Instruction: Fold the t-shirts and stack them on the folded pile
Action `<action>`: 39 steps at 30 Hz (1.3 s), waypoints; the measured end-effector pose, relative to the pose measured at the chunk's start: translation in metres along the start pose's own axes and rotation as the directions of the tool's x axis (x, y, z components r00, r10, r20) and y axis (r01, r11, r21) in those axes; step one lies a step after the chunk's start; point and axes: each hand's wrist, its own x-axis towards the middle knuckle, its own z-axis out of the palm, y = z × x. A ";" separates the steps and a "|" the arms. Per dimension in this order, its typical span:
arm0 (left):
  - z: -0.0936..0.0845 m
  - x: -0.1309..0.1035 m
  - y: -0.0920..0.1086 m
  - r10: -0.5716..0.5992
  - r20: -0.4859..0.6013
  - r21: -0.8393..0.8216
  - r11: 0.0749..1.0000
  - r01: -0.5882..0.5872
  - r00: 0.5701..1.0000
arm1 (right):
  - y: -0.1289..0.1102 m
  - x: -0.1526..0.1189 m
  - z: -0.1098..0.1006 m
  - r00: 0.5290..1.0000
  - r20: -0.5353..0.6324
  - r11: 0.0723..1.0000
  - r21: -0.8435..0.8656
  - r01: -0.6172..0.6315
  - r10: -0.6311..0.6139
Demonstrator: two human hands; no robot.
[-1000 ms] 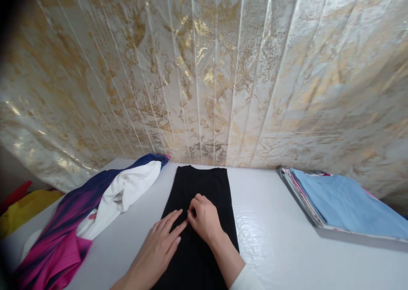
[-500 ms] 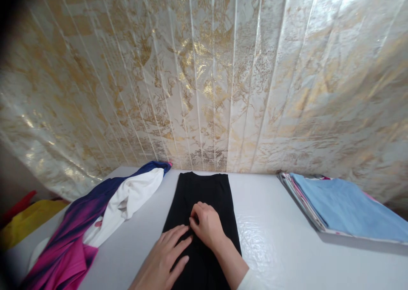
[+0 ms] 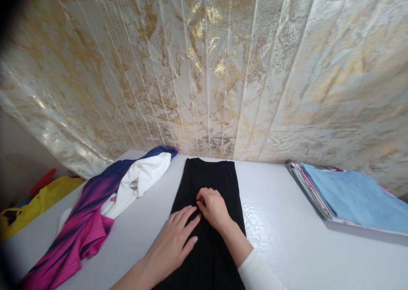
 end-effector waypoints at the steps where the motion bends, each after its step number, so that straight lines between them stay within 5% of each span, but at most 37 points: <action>1: -0.001 -0.002 0.003 -0.003 0.011 0.006 1.000 0.003 1.000 | -0.001 -0.002 -0.002 1.000 0.001 1.000 0.002 0.004 -0.004; 7: -0.004 -0.025 0.008 0.039 0.037 -0.025 0.999 -0.038 0.999 | -0.028 -0.053 -0.035 0.997 0.020 0.997 0.016 0.072 -0.072; 11: -0.002 -0.034 0.005 0.067 0.031 -0.034 0.997 -0.066 0.997 | -0.057 -0.103 -0.051 0.961 0.157 0.974 0.060 0.220 -0.227; 15: -0.001 -0.035 0.008 0.081 0.048 0.006 0.997 -0.081 0.996 | -0.065 -0.128 -0.038 0.856 0.245 0.885 0.016 0.466 -0.455; 24: 0.001 -0.037 0.010 0.071 0.068 0.042 0.996 -0.074 0.995 | -0.051 -0.141 -0.005 0.833 0.183 0.845 -0.026 0.534 -0.522; 27: 0.002 -0.036 0.009 0.058 0.099 0.039 0.997 -0.062 0.993 | -0.047 -0.141 -0.020 0.836 0.200 0.860 0.100 0.501 -0.511; 32: -0.001 -0.034 0.013 0.132 0.068 -0.016 0.991 -0.132 0.989 | -0.022 -0.141 -0.059 0.985 0.093 0.980 0.146 0.132 -0.146; 39: -0.017 -0.014 0.034 0.389 0.150 -0.132 0.919 -0.371 0.909 | 0.014 -0.136 -0.062 0.996 0.091 1.000 0.002 0.017 -0.017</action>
